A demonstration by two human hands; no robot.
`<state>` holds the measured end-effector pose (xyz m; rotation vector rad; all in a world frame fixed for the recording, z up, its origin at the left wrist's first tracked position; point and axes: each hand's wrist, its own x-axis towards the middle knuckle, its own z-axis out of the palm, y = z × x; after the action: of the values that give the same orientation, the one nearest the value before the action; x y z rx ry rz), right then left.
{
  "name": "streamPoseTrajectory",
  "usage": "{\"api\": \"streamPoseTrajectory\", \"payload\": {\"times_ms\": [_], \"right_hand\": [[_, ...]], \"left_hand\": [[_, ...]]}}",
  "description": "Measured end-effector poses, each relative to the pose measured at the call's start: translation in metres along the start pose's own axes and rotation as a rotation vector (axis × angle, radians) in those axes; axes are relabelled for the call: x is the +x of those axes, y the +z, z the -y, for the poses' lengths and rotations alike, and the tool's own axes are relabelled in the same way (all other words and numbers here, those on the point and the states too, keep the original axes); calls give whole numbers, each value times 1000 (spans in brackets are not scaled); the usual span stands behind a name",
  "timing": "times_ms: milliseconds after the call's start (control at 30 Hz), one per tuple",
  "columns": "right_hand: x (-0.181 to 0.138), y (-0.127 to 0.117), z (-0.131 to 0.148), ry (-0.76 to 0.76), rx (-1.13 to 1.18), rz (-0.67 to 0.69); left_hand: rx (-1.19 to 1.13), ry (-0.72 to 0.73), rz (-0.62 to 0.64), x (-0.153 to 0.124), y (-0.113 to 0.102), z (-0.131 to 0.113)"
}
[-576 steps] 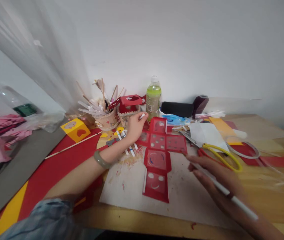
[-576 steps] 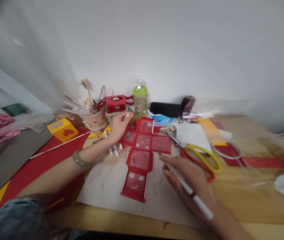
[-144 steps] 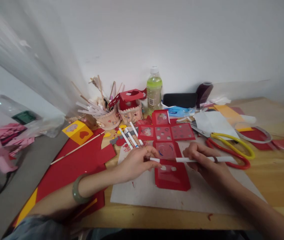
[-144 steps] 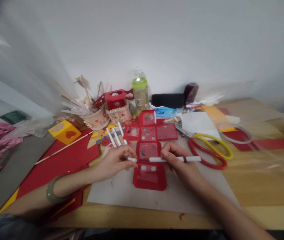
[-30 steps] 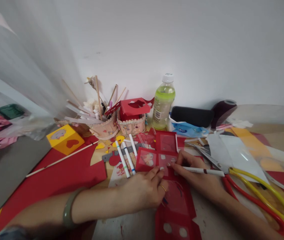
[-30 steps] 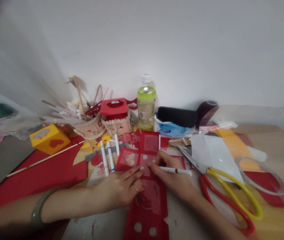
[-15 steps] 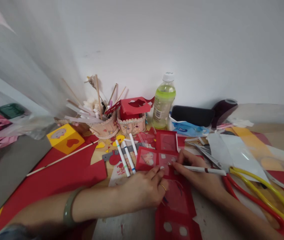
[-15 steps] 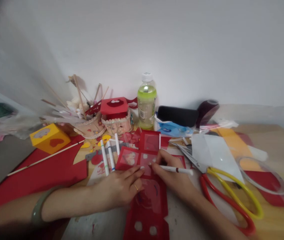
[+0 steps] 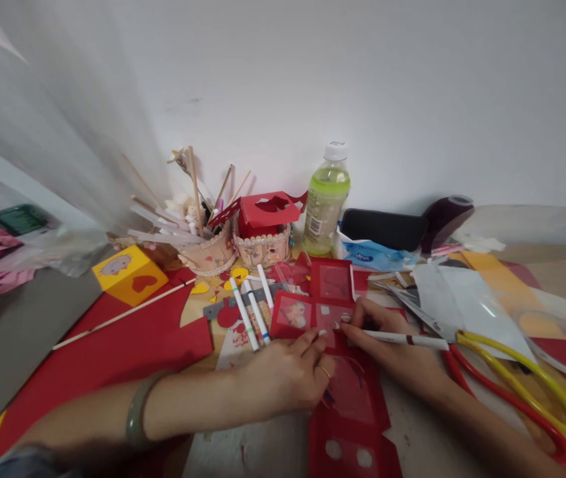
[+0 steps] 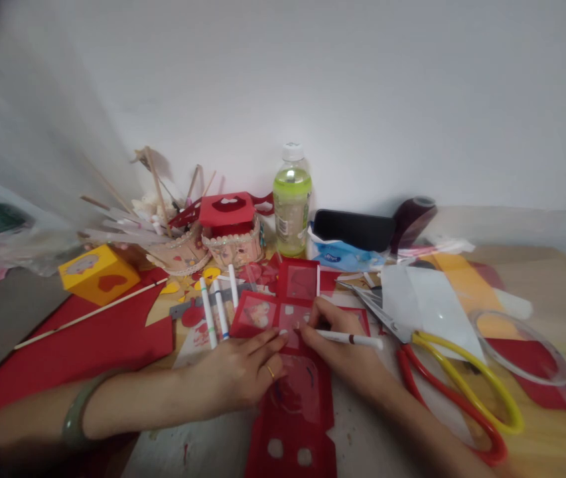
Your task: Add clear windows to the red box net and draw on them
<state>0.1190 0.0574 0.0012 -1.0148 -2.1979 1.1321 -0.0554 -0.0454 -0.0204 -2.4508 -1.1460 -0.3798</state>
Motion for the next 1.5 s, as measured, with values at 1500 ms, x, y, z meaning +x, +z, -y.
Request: {"api": "streamPoseTrajectory", "payload": {"times_ms": [1500], "right_hand": [[-1, -1, 2, 1, 9, -37]], "left_hand": [[4, -9, 34, -2, 3, -1]]}}
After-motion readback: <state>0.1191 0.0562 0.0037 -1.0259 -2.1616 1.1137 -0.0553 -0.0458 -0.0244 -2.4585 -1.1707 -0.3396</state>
